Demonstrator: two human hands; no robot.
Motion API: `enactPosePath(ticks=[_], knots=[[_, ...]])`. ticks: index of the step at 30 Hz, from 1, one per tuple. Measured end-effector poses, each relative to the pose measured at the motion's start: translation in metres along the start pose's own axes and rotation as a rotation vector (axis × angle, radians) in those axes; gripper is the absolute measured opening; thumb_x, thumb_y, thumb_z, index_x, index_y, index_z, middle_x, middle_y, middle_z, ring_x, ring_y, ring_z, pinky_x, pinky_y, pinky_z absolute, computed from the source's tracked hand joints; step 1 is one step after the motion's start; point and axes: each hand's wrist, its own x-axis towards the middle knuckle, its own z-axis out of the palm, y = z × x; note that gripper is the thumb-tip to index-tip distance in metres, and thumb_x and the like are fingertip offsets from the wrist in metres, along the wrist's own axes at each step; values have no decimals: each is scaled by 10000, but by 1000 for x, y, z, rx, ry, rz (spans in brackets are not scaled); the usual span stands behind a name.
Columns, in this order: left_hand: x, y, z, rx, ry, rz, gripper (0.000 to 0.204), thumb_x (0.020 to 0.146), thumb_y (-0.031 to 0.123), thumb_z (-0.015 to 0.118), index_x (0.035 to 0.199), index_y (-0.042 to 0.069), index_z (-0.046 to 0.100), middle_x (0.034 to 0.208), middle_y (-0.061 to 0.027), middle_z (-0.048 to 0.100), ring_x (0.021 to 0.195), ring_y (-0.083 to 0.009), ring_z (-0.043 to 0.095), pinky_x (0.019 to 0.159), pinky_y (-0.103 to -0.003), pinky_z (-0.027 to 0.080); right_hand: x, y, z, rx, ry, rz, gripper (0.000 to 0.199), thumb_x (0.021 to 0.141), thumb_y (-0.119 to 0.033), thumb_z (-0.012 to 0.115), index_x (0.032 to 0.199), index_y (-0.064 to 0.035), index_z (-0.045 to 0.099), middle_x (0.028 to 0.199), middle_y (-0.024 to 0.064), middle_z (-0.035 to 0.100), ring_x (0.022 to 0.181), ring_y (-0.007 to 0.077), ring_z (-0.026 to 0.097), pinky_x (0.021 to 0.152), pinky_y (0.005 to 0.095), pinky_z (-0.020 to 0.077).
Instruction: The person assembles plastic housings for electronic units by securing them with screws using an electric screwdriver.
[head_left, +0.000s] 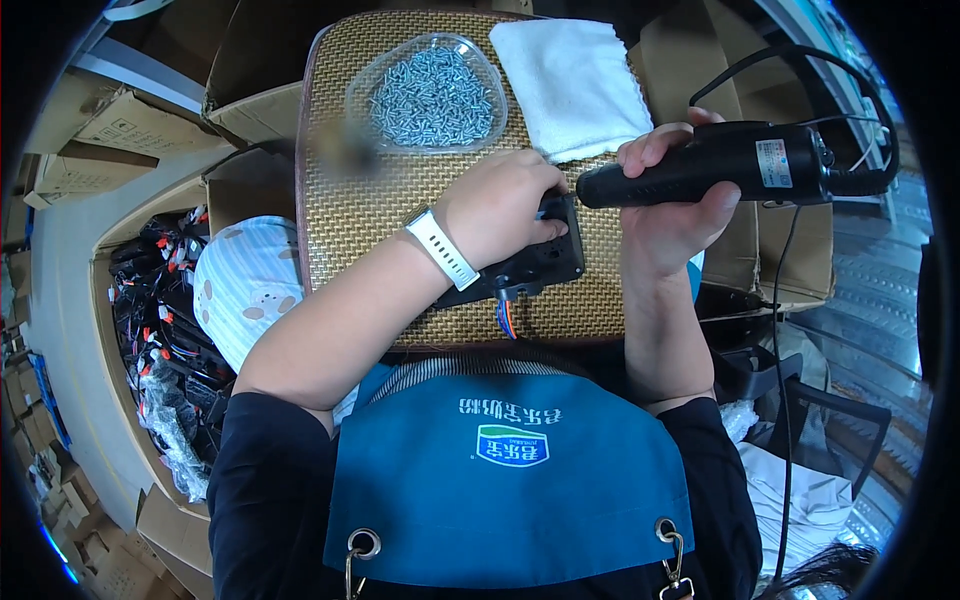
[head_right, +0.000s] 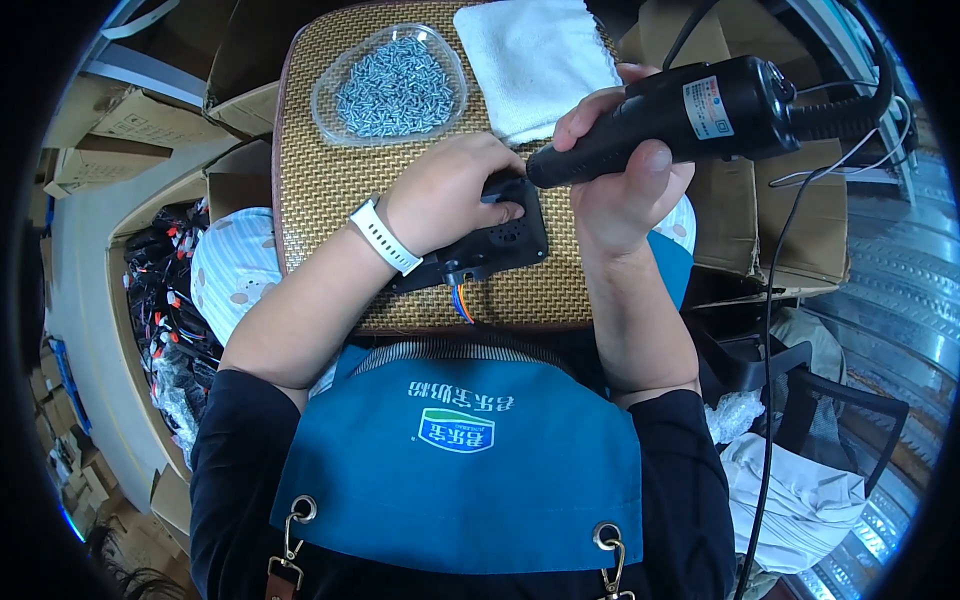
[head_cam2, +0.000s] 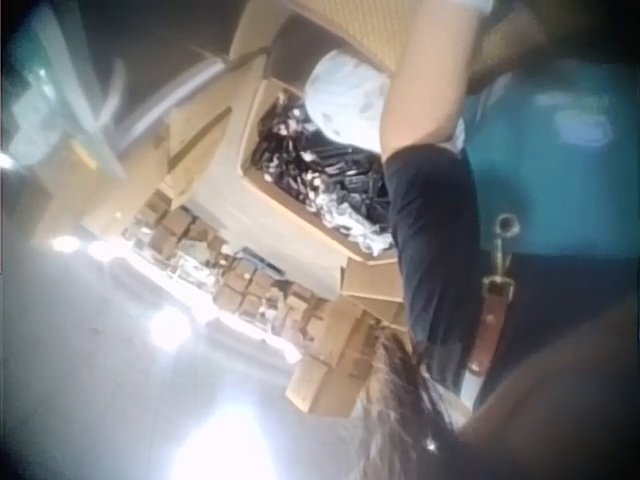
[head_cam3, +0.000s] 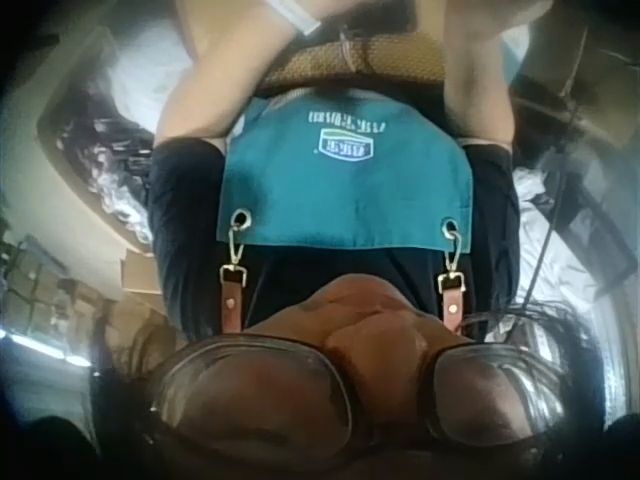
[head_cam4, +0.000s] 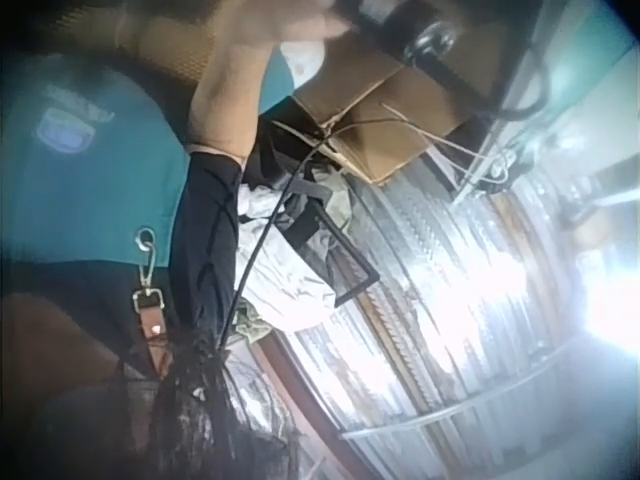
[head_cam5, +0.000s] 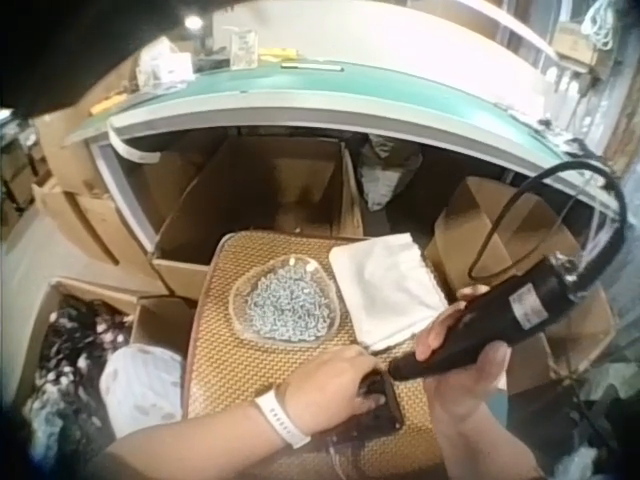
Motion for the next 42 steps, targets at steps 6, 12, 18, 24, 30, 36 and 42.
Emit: enactPosePath(ticks=[6,12,18,24,30,36,42], knots=[[0,-1,-1,-32,28,8,333,707,197,756,979,52,631,934,-128,612,918,-324,589,825,-406,469,15,5,-9,108,-226,77,849,755,-668,641,1160,56,462,689,128,601,559,175,605,499,251,489],[1,0,-4,-38,5,-4,339,696,192,761,973,51,625,932,-132,607,911,-329,584,813,-414,468,19,5,-10,190,-304,141,869,735,-675,657,1166,54,460,704,127,604,581,176,607,533,265,491],[-1,-4,1,-36,54,56,370,681,179,767,992,51,612,938,-124,599,916,-332,577,816,-411,462,25,4,-11,237,-453,176,843,737,-650,673,1159,51,470,713,119,607,588,168,602,558,261,484],[0,-5,1,-23,43,54,368,686,185,765,997,57,616,949,-117,601,919,-328,578,823,-413,462,17,4,1,62,-256,123,765,778,-599,666,1136,50,477,695,111,596,572,156,587,539,251,476],[2,-1,-1,4,-10,3,348,709,188,752,1010,62,631,961,-117,608,943,-321,581,844,-405,463,0,-5,13,-223,26,29,751,817,-620,607,1154,27,427,727,102,554,622,177,555,603,304,467],[2,-3,0,-2,-10,38,357,713,171,751,1028,62,624,980,-117,599,958,-316,577,854,-398,460,5,-1,8,-51,-28,-57,594,841,-484,650,1075,35,483,680,120,591,563,166,587,515,254,473],[3,-4,-3,-32,-64,34,349,722,139,737,1039,61,612,1014,-107,583,990,-299,567,859,-390,458,6,-4,3,-22,-47,-34,661,831,-546,628,1090,45,483,679,126,588,566,180,591,510,258,477]])
